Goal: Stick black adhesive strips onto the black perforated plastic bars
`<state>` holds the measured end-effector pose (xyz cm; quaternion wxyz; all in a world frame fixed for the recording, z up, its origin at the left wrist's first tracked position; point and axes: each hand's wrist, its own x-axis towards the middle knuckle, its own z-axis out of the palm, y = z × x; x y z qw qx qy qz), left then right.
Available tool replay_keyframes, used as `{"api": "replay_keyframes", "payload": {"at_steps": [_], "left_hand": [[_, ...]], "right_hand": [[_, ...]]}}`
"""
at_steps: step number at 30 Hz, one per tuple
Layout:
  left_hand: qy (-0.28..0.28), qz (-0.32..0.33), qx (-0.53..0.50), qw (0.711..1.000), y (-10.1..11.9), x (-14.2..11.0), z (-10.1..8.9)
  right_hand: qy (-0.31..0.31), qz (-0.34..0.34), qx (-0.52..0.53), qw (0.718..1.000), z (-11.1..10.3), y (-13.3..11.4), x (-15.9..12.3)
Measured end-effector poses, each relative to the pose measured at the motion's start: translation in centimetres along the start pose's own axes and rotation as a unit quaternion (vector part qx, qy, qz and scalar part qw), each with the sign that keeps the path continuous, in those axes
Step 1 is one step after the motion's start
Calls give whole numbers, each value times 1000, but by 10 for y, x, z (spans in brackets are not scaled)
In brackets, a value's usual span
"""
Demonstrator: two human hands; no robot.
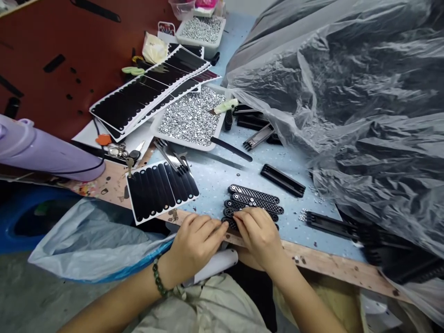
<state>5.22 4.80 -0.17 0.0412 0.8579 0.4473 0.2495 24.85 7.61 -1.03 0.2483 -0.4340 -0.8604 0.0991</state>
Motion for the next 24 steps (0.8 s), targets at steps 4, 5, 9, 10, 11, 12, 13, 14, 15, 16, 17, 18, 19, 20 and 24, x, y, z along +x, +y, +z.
{"api": "replay_keyframes", "payload": {"at_steps": [4,5,9,10,11,12,13,14,15,16,17,18,19,20,24], "left_hand": [[-4,6,3,1000,-1,-3,2],[-2,6,3,1000,-1,-3,4],[7,0,-3,1000,1,2,9],[7,-4,-6,1000,1,4,10],[4,-11,-9,1000,2,6,11],[2,-18,-12,1000,2,7,12],[1,-24,-13,1000,2,9,12],[4,-29,-15,999,2,10,13],[9,-30,-16,999,1,11,13],[17,-28,-16,999,1,11,13],[25,-23,-15,999,0,11,12],[30,-16,-13,999,-1,11,12],[31,-7,-9,999,-2,9,11],[29,5,-3,1000,-3,8,11],[6,45,16,999,-7,-1,8]], "right_hand": [[-21,-18,-22,999,1,-2,7],[-22,-25,-28,999,2,-3,8],[-26,-62,-31,997,-1,-2,10],[-31,-68,-26,997,-2,-2,10],[-36,-72,-19,997,-3,-2,10],[-39,-75,-12,996,-3,-1,10],[-39,-78,-3,996,-4,0,10],[-38,-80,4,996,-4,0,10],[-36,-80,11,996,-4,1,10],[-32,-77,17,996,-3,1,9],[-29,-74,22,997,-2,2,9],[-27,-70,24,997,-2,2,9],[-25,-67,25,997,-1,2,8],[-23,-66,24,997,0,3,8],[-11,-68,9,998,1,1,10]]}}
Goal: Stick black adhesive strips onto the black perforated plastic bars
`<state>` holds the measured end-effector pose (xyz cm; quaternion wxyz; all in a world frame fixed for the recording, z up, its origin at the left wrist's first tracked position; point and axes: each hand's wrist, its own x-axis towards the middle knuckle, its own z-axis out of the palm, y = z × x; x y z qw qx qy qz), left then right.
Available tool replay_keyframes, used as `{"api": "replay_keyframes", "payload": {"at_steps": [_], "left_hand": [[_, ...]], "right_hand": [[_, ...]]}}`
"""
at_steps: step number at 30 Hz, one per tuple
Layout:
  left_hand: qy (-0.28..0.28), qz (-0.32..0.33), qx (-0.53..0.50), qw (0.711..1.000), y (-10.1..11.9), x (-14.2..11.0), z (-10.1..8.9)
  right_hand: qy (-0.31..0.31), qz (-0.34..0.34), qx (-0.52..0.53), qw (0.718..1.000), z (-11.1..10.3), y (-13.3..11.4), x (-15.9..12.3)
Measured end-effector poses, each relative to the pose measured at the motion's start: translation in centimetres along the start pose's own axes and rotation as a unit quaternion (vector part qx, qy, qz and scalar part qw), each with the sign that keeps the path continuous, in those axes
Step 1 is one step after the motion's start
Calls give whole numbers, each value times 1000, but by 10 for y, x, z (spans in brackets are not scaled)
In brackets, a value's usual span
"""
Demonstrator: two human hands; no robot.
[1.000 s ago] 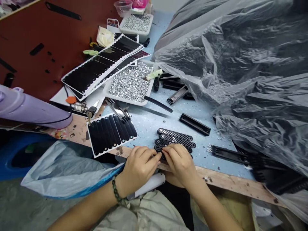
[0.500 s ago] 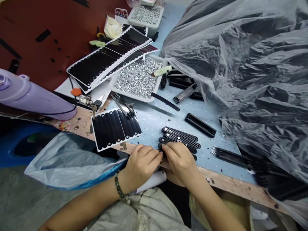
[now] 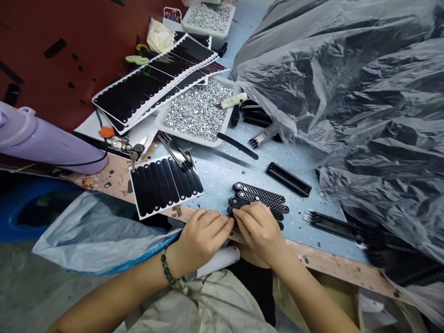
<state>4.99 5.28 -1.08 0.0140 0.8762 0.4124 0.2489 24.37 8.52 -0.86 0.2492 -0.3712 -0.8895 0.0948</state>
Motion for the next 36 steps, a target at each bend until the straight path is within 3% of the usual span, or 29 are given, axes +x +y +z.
{"api": "replay_keyframes", "payload": {"at_steps": [7,16,22,25,29,32,36], "left_hand": [[-27,16,-13,999,-5,-12,2],[-10,-30,-40,999,1,-12,4],[-8,-151,-128,980,1,-5,8],[-8,-171,-143,975,-2,-4,7],[14,-127,-146,981,-9,11,2],[4,-72,-131,989,-13,39,1],[-41,-6,-90,995,-13,76,11]], "right_hand": [[22,38,0,999,3,-4,6],[-30,-71,-77,994,-6,0,-4],[-9,-23,-48,999,-7,-6,0],[37,18,-37,998,-20,-4,-5],[125,150,-50,979,-43,8,-22],[103,167,-46,979,-44,14,-28],[75,171,-56,981,-25,16,-18]]}}
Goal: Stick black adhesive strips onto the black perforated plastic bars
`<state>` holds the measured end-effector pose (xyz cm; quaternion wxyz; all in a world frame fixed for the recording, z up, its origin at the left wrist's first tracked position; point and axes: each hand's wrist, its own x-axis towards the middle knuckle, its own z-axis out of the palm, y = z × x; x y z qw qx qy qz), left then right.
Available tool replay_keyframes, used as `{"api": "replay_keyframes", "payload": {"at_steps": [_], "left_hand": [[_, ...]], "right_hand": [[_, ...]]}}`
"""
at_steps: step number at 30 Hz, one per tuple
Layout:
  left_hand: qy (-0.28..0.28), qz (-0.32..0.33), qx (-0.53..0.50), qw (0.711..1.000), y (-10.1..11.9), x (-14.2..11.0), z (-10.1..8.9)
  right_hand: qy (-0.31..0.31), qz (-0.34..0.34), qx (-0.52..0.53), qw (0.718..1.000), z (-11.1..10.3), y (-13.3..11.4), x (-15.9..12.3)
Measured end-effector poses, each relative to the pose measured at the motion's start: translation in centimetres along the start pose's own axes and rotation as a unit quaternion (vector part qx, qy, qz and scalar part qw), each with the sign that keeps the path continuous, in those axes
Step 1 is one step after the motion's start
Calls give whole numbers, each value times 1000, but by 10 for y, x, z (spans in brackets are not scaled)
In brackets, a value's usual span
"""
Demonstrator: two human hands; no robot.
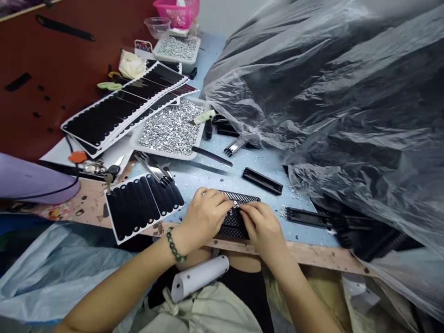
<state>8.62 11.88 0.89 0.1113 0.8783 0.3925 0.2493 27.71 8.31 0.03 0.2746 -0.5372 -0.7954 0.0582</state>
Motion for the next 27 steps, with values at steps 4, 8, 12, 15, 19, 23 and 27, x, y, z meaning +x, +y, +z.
{"api": "replay_keyframes", "payload": {"at_steps": [4,8,12,15,19,23,27], "left_hand": [[-51,18,44,998,1,18,8],[-76,22,63,995,0,28,8],[-82,37,68,994,-4,35,7],[-68,39,52,996,-1,39,9],[-33,28,19,999,14,44,22],[-31,24,14,999,24,52,38],[-69,-7,13,998,22,55,43]], "right_hand": [[-10,5,-26,1000,10,0,8],[20,25,23,999,-7,21,8],[93,60,30,993,-23,47,4],[68,37,21,997,-21,55,2],[34,-29,-33,998,-14,55,1],[11,-98,-91,991,-18,58,-3],[-4,-97,-103,990,-23,57,-3]]}}
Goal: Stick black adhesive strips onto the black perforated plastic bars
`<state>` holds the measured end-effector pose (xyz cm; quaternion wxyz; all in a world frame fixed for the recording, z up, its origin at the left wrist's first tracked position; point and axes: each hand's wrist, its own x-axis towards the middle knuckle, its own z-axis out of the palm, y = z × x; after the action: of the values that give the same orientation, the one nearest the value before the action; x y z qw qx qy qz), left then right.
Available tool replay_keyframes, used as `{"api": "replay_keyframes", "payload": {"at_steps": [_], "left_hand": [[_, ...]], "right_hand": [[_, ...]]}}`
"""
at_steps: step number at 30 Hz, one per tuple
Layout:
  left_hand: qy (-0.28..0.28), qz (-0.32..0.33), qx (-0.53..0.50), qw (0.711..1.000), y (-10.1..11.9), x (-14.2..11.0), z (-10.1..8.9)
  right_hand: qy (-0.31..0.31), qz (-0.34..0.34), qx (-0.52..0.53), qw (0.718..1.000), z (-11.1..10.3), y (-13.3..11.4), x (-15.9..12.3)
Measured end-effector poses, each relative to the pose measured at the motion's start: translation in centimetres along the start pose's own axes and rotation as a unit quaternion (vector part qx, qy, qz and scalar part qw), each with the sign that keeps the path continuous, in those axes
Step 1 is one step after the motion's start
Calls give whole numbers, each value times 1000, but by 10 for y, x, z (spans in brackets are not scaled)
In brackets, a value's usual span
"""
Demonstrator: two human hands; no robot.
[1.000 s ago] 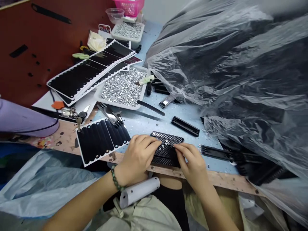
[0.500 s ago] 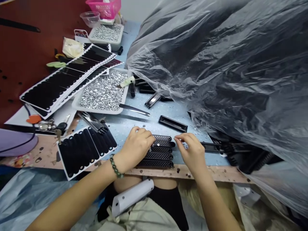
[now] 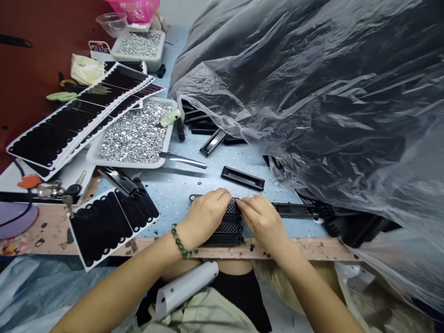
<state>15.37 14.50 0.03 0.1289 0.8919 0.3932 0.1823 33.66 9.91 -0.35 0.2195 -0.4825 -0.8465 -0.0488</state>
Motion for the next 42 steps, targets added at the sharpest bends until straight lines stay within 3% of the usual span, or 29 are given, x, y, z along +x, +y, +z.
{"api": "replay_keyframes", "payload": {"at_steps": [7,11,14,22,27,30,35,42], "left_hand": [[3,-7,-16,1000,-1,-1,-3],[0,-12,-21,1000,0,-2,-2],[2,-10,-24,1000,0,-3,-2],[15,1,-21,1000,1,-6,2],[32,3,-10,999,2,-9,4],[33,-6,-31,999,3,-9,2],[35,22,-27,999,13,3,-1],[32,140,49,988,24,3,10]], "right_hand": [[7,-26,-44,999,-4,-3,6],[-16,14,-9,1000,-2,-1,8],[-8,30,-43,999,0,-6,8],[-32,-34,-179,983,-3,-25,4],[-44,-75,-126,988,-3,-12,2],[-36,-13,-17,999,-7,3,1],[79,142,124,979,-15,15,-4],[88,166,160,969,-11,4,-23]]}}
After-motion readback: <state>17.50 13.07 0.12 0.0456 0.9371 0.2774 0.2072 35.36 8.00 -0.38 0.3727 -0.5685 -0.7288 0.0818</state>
